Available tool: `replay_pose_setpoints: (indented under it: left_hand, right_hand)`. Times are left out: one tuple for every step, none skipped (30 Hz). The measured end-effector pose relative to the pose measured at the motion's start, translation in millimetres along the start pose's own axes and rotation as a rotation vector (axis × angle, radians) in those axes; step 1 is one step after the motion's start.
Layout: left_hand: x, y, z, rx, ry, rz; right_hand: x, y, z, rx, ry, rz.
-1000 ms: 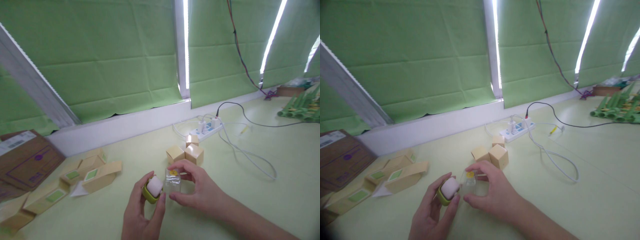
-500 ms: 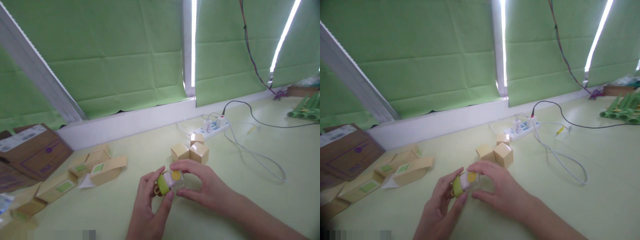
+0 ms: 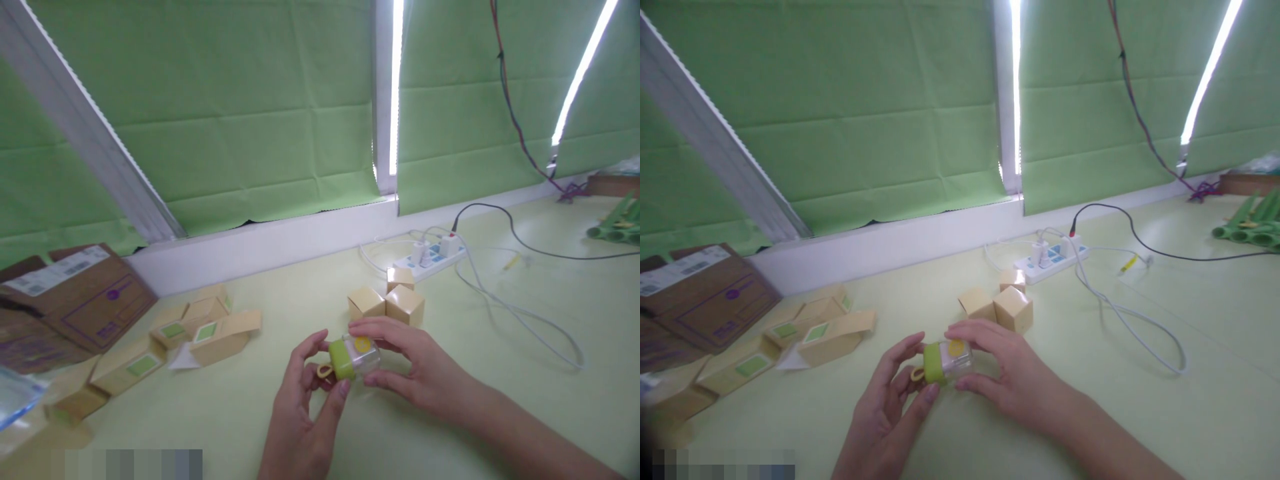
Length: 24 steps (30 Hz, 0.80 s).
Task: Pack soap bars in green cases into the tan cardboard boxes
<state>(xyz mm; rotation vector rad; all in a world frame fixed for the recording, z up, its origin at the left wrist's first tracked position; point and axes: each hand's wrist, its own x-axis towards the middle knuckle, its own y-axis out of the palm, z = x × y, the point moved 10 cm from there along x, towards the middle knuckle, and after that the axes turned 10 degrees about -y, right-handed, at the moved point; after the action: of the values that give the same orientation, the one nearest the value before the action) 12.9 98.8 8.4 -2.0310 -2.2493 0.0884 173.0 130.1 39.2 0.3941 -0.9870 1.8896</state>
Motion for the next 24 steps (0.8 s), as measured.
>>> replay_pose_setpoints:
  left_hand:
    - [0, 1.1, 0, 0.001, 0.0, 0.012]
    - [0, 2.1, 0, 0.003, -0.003, 0.025]
    - [1, 3.0, 1, 0.003, -0.007, 0.039]
    - [1, 3.8, 2, -0.003, -0.014, 0.054]
    - [2, 4.9, 3, -0.014, -0.024, 0.073]
    - [3, 5.9, 5, -0.03, -0.035, 0.092]
    - [4, 6.1, 5, -0.048, -0.042, 0.103]
    - [4, 5.7, 5, -0.064, -0.038, 0.104]
    - [5, 4.2, 3, -0.076, -0.022, 0.09]
    - [5, 2.1, 0, -0.086, 0.004, 0.067]
    - [5, 0.0, -4, -0.096, 0.03, 0.04]
    - [4, -1.6, -7, -0.107, 0.051, 0.015]
    - [4, -2.1, -10, -0.118, 0.063, 0.001]
    - [3, -1.9, -12, -0.128, 0.065, -0.005]
    - [2, -1.9, -13, -0.137, 0.064, -0.012]
    - [2, -2.2, -14, -0.143, 0.064, -0.018]
    - [1, -3.2, -14, -0.144, 0.066, -0.027]
    - [0, -4.7, -14, -0.142, 0.068, -0.038]
    - [0, -6.5, -13, -0.138, 0.069, -0.049]
    - [0, -8.5, -11, -0.13, 0.07, -0.06]
    - [0, -10.3, -9, -0.119, 0.07, -0.069]
    - [0, -11.8, -7, -0.11, 0.072, -0.076]
    - [0, -13.1, -5, -0.104, 0.077, -0.083]
    - [0, -13.7, -4, -0.104, 0.082, -0.087]
  right_hand:
    - [0, 1, 0, 0.007, 0.001, 0.006]
    - [0, 2, 0, 0.014, 0.003, 0.01]
    - [0, 3, 0, 0.021, 0.007, 0.008]
    - [0, 3, 0, 0.034, 0.014, 0.003]
    - [0, 3, 0, 0.056, 0.024, -0.007]
    - [0, 3, -1, 0.086, 0.041, -0.019]
    - [-1, 3, -3, 0.122, 0.059, -0.033]
    - [-2, 3, -5, 0.162, 0.079, -0.048]
    - [-2, 3, -7, 0.199, 0.099, -0.063]
    - [-3, 3, -8, 0.231, 0.116, -0.077]
    - [-4, 3, -9, 0.256, 0.132, -0.088]
    - [-4, 3, -11, 0.277, 0.148, -0.099]
    - [-5, 4, -12, 0.297, 0.164, -0.107]
    - [-5, 5, -13, 0.316, 0.181, -0.113]
    - [-6, 6, -13, 0.334, 0.198, -0.119]
    - [-6, 7, -14, 0.35, 0.214, -0.124]
    - [-6, 8, -14, 0.363, 0.229, -0.131]
    - [-7, 10, -14, 0.371, 0.241, -0.138]
    - [-7, 11, -14, 0.378, 0.249, -0.146]
    - [-7, 12, -13, 0.388, 0.253, -0.154]
    - [-7, 13, -13, 0.401, 0.252, -0.159]
    - [-7, 15, -13, 0.413, 0.249, -0.164]
    - [-7, 16, -13, 0.421, 0.244, -0.167]
    - [-6, 17, -13, 0.426, 0.241, -0.168]
